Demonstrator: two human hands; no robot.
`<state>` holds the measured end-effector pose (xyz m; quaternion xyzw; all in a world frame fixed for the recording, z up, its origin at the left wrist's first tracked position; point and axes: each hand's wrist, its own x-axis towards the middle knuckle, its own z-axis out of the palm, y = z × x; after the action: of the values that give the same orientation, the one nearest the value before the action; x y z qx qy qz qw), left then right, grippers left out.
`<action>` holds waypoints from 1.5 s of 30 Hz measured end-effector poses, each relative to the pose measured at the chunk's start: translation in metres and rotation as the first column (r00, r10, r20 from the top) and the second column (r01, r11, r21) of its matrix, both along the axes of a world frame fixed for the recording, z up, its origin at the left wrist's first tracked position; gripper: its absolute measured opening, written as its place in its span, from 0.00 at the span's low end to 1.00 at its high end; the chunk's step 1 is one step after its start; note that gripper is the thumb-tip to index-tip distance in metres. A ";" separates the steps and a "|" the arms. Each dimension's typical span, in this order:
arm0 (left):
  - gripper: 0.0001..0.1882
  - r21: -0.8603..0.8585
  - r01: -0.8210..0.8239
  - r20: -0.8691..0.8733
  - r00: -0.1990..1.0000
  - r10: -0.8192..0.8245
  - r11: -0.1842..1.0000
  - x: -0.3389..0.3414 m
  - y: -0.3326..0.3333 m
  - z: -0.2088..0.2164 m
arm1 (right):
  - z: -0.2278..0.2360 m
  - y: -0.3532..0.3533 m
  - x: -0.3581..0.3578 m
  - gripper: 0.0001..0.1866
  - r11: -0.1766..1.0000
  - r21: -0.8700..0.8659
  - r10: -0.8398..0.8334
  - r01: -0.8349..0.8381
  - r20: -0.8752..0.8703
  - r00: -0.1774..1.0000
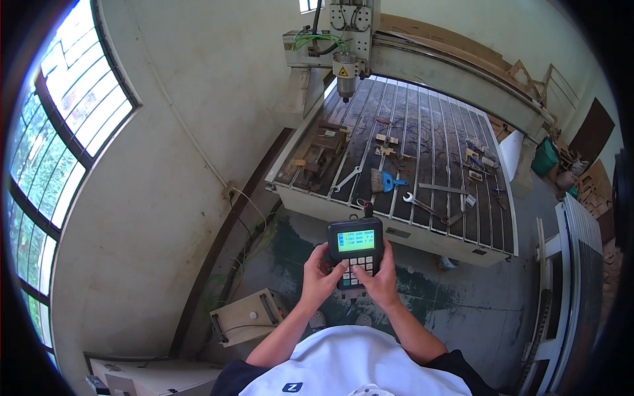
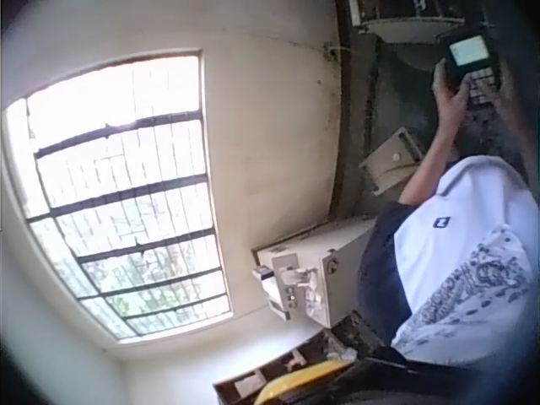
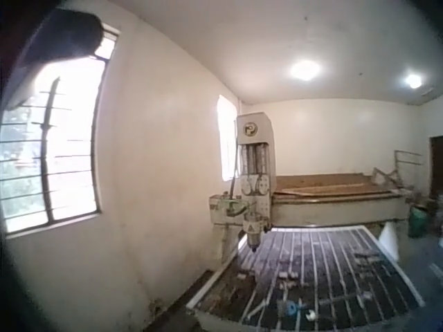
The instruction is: The recorder uses a handheld controller to operate a CNC machine and then checks a workpiece.
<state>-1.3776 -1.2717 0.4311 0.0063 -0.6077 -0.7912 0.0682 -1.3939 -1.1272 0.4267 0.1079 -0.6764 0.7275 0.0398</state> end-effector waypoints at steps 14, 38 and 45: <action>0.25 -0.154 0.046 -0.039 0.998 -0.053 0.987 0.004 -0.004 -0.005 | -0.004 0.002 0.004 0.38 1.000 -0.010 -0.008 0.008 -0.006 1.000; 0.21 -0.086 0.016 0.018 1.000 -0.015 0.996 0.004 -0.004 0.002 | -0.003 0.004 0.002 0.39 0.999 0.006 0.034 -0.034 0.028 0.999; 0.20 -0.060 0.012 0.028 1.000 -0.011 0.998 -0.003 -0.009 0.004 | 0.006 0.005 -0.003 0.44 0.988 0.007 0.155 -0.155 0.020 0.988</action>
<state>-1.3808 -1.2811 0.4354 0.0115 -0.6321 -0.7728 0.0555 -1.3969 -1.1218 0.4328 0.1530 -0.6695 0.7265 -0.0239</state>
